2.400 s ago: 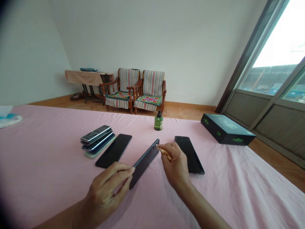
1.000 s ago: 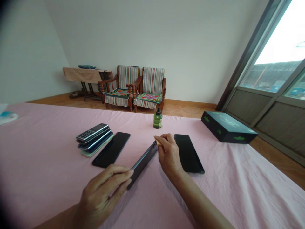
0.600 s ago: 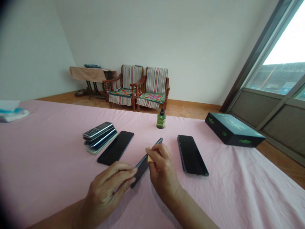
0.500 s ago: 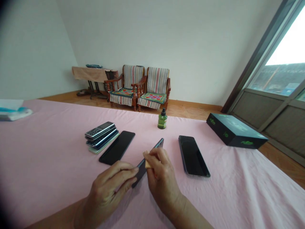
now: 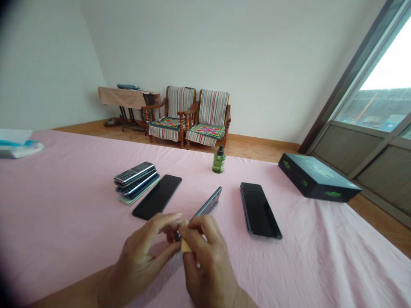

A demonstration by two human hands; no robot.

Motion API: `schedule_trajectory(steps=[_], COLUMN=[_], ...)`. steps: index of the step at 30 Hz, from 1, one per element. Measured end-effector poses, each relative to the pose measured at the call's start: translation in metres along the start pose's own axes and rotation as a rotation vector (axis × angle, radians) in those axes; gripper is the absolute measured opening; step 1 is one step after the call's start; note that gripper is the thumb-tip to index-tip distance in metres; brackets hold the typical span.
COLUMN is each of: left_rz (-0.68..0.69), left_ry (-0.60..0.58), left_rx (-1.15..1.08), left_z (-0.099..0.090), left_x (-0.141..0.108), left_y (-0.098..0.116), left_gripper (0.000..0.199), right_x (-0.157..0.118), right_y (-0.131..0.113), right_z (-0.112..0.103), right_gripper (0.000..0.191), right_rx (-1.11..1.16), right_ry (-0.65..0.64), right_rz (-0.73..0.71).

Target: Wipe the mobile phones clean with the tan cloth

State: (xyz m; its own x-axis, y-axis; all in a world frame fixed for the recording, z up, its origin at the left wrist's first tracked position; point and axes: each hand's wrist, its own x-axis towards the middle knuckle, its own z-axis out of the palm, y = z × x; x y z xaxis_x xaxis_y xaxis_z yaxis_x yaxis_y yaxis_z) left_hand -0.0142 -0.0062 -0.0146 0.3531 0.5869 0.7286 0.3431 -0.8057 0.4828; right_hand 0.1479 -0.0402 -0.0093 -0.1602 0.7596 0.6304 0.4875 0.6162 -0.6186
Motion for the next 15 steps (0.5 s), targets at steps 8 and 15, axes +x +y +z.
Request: schedule_trajectory(steps=[8, 15], left_rz=[0.011, 0.027], left_ry=[-0.009, -0.098], left_rx=[0.01, -0.041], left_z=[-0.001, 0.001], left_x=[-0.001, 0.001], left_y=[-0.002, -0.006], left_gripper=[0.037, 0.03], right_x=[-0.004, -0.001], right_y=[-0.003, -0.005], right_z=[0.001, -0.001], right_gripper=[0.046, 0.04], right_rx=[0.039, 0.102], right_ry=[-0.02, -0.005], right_rz=[-0.052, -0.14])
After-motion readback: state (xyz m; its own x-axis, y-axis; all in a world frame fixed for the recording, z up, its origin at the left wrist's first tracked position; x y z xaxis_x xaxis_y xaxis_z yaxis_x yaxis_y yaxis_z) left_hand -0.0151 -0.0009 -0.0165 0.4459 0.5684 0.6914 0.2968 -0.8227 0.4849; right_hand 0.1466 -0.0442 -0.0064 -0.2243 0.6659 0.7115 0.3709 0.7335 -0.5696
